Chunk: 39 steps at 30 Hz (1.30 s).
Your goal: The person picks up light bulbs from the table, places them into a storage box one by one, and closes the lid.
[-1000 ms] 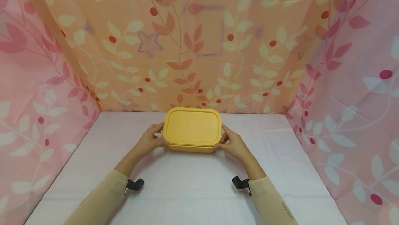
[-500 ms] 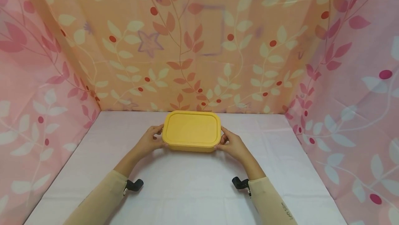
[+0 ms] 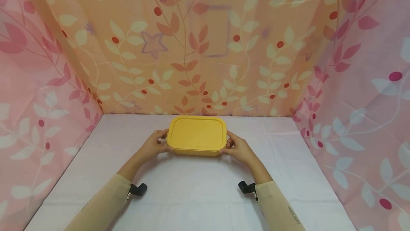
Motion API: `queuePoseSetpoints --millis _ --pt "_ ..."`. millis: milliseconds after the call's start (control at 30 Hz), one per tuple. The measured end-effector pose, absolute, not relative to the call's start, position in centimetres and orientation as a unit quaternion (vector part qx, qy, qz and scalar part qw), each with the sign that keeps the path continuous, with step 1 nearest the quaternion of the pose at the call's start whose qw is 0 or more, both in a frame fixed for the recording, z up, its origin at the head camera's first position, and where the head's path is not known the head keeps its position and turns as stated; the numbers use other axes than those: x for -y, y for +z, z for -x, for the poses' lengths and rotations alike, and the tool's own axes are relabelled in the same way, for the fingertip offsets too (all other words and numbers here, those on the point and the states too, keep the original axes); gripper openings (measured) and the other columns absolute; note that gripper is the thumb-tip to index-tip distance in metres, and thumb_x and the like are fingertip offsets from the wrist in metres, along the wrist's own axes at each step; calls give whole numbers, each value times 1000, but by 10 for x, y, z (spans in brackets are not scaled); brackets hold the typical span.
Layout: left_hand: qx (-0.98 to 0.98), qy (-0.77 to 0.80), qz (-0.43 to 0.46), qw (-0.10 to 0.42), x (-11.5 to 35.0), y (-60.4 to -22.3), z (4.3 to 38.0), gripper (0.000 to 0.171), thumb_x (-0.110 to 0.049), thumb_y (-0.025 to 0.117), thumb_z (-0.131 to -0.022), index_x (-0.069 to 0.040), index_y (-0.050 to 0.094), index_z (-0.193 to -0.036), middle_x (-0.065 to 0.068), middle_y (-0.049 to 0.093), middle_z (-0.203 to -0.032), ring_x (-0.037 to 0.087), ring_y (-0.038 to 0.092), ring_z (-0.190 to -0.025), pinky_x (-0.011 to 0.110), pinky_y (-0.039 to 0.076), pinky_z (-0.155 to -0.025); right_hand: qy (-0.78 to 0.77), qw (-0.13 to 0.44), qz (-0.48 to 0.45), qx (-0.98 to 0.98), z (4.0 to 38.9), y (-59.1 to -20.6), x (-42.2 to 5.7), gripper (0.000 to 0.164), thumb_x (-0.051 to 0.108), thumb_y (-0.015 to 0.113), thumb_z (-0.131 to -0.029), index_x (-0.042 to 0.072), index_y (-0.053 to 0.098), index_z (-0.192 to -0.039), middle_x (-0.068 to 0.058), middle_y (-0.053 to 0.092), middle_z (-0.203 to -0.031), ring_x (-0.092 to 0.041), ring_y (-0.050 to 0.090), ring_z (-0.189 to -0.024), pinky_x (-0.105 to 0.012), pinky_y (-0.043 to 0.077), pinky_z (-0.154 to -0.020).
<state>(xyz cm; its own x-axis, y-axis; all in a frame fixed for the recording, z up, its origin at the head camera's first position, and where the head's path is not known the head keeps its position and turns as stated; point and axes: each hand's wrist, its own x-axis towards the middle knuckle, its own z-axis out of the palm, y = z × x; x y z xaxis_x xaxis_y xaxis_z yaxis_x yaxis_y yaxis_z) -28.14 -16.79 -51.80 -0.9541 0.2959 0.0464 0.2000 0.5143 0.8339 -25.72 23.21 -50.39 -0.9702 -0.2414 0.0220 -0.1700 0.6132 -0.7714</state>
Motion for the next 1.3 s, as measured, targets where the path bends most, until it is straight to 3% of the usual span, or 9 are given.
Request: queuePoseSetpoints --millis 467,933,1300 --pt "-866 475 -143 60 169 -520 281 96 -35 91 -79 -8 41 -157 12 54 -134 30 51 -125 52 47 -109 -445 57 121 -885 259 -512 -235 97 32 88 -82 5 36 -159 -8 61 -97 -17 56 -86 -21 50 -70" --pt "-862 484 -130 73 167 -516 281 97 -34 92 -77 -11 42 -157 8 56 -132 29 51 -128 51 47 -110 -446 61 117 -885 260 -512 -236 99 36 89 -80 8 36 -159 -7 62 -96 -19 57 -85 -23 51 -71" --pt "-862 483 -137 72 165 -518 278 95 -30 89 -81 -6 38 -158 12 57 -132 31 54 -127 52 48 -108 -439 67 116 -888 261 -510 -238 98 38 89 -80 10 38 -159 -4 62 -94 -18 57 -84 -23 51 -71"
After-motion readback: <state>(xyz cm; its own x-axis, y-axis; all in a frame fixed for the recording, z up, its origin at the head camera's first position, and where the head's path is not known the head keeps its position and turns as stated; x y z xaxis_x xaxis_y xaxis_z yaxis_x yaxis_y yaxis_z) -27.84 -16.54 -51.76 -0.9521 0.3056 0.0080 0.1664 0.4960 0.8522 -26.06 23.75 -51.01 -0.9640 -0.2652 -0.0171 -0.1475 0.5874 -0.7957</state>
